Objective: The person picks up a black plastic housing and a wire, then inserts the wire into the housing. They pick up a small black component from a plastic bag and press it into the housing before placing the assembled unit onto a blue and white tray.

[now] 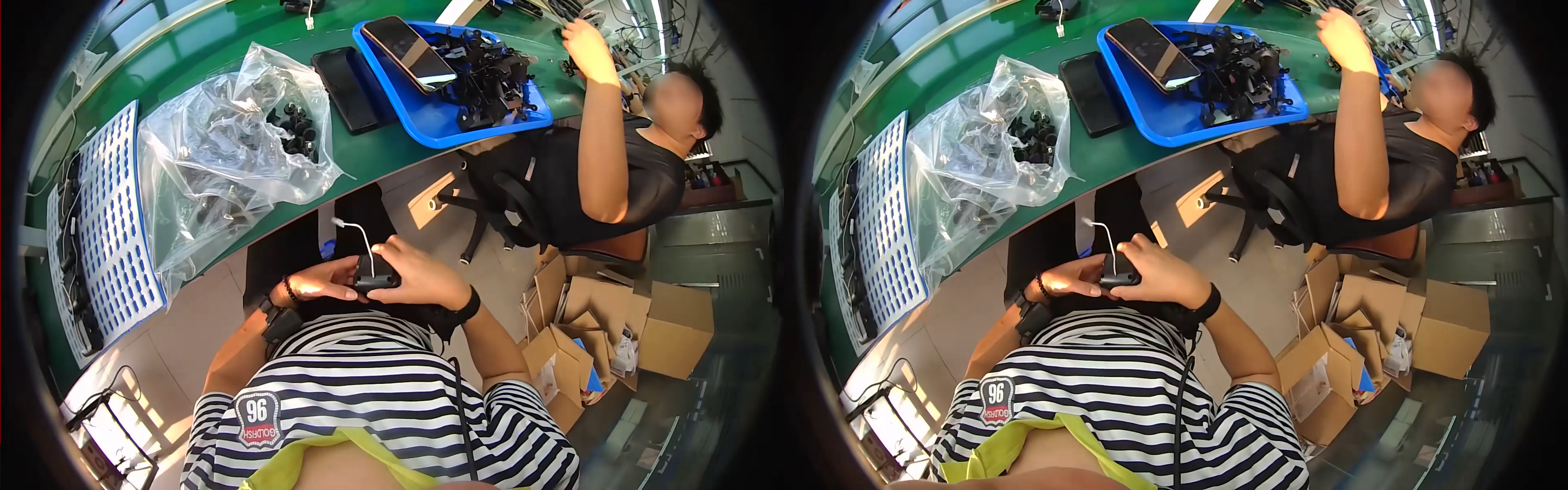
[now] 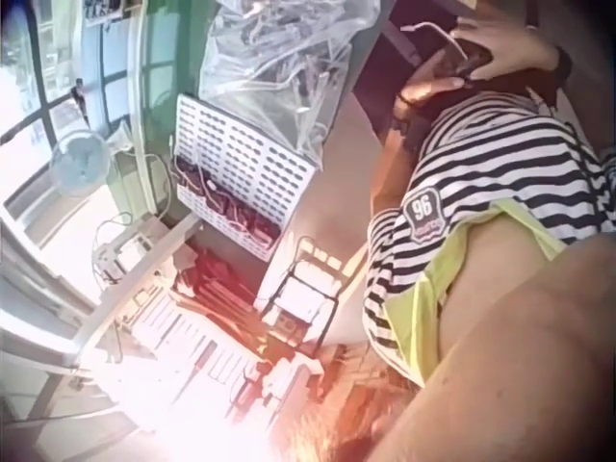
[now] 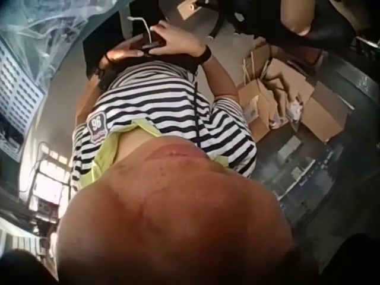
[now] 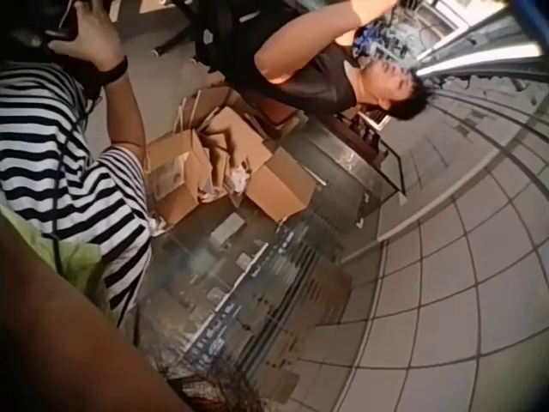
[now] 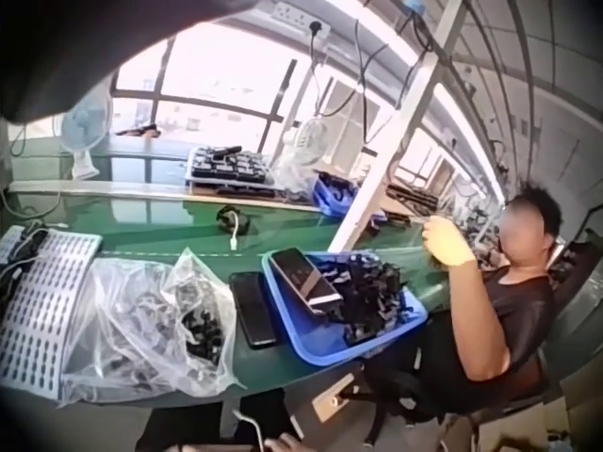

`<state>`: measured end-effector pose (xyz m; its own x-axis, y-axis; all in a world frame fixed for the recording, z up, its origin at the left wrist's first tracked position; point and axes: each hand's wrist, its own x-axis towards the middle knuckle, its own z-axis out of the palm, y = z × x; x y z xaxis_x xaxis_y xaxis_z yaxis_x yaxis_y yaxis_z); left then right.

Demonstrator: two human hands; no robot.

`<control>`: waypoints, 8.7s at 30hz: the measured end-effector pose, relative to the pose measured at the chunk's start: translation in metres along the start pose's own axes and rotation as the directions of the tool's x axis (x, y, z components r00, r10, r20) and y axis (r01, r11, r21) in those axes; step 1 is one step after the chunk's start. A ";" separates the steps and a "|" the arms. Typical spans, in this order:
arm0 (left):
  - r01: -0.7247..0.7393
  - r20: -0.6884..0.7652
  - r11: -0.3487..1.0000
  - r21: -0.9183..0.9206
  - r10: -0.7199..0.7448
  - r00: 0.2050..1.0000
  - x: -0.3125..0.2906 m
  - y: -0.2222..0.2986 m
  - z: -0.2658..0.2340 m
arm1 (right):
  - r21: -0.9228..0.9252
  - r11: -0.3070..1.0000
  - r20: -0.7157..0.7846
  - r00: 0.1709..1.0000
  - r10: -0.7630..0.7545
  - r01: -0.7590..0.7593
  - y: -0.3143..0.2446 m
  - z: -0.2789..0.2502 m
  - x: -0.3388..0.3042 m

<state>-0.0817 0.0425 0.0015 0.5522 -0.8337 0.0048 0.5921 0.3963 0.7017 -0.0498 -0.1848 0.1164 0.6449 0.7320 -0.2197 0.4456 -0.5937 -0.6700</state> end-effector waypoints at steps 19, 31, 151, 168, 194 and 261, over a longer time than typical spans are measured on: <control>0.368 -0.430 0.913 0.177 -0.265 0.863 0.012 -0.014 -0.024 | -0.097 0.994 -0.695 0.718 -0.034 -0.046 -0.024 -0.129 0.005; 0.042 -0.640 0.995 -0.093 -0.092 0.763 0.006 -0.029 -0.043 | -0.635 0.689 -0.703 0.630 -0.329 -0.349 0.044 -0.189 0.077; 0.084 -0.531 0.974 0.212 0.043 0.846 0.007 -0.019 -0.024 | 0.749 0.650 -0.352 0.908 0.227 0.128 0.054 0.074 0.047; 0.064 -0.509 0.964 0.258 0.079 0.857 0.014 -0.014 -0.029 | 0.283 0.944 -0.430 0.902 -0.034 0.171 0.060 0.060 0.043; 0.146 -0.423 0.797 0.587 0.147 0.894 0.008 -0.011 -0.018 | -0.456 0.890 -0.283 0.945 -0.162 0.016 0.039 0.065 0.037; 0.205 -0.468 0.911 0.357 -0.016 0.884 0.007 -0.008 -0.020 | 0.183 0.980 -0.210 0.977 -0.036 0.076 0.042 0.050 0.025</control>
<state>-0.0709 0.0409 -0.0179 0.7532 -0.5630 -0.3401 0.4436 0.0530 0.8947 -0.0467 -0.1746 0.0475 0.7444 0.6665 -0.0415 0.3718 -0.4653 -0.8033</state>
